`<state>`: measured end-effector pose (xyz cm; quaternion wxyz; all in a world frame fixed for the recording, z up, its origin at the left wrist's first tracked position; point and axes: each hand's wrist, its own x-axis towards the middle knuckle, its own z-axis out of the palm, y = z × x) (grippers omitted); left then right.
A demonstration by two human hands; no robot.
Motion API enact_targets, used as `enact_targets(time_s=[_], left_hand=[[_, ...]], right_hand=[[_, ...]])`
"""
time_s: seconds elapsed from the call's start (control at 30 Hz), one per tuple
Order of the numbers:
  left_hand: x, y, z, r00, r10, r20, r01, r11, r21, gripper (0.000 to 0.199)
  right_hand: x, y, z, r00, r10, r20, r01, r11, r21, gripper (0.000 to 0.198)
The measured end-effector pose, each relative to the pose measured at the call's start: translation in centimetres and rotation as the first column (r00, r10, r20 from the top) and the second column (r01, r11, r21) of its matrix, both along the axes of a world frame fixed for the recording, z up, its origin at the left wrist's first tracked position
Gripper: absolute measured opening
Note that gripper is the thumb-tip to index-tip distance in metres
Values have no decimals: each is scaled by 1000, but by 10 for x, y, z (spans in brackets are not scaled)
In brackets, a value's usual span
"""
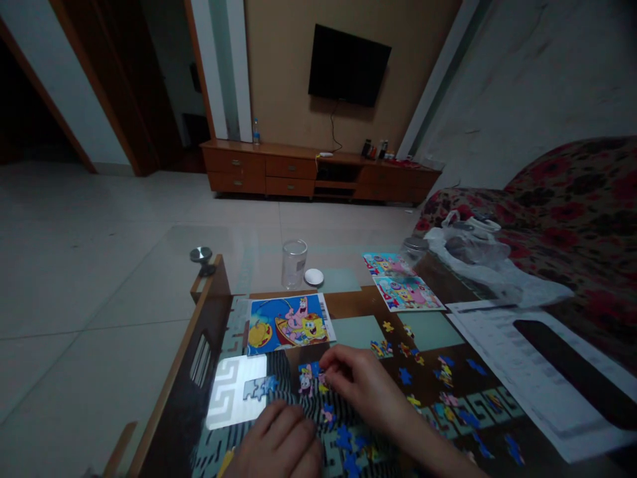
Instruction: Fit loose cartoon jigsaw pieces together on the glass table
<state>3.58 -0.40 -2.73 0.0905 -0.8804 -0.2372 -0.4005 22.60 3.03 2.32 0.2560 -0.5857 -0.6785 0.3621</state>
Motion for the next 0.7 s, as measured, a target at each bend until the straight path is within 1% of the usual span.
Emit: enact_targets(time_s=[0.1, 0.2, 0.37, 0.57, 0.7], left_hand=[[1, 4, 8, 994, 110, 23, -111, 993, 34, 29], [1, 4, 8, 988, 153, -35, -153, 988, 18, 31], [-2, 3, 4, 981, 160, -108, -162, 987, -8, 28], [-2, 1, 0, 987, 137, -89, -143, 987, -70, 31], [-2, 1, -2, 989, 115, -91, -124, 987, -104, 26]], right_hand=[[-6, -2, -4, 998, 0, 62, -2, 999, 35, 16], [-7, -3, -7, 995, 2, 97, -7, 999, 51, 16], [-11, -4, -7, 992, 3, 125, -12, 998, 64, 17], [-14, -7, -7, 981, -4, 194, -19, 993, 114, 16], [-15, -7, -9, 969, -10, 247, -27, 989, 147, 14]])
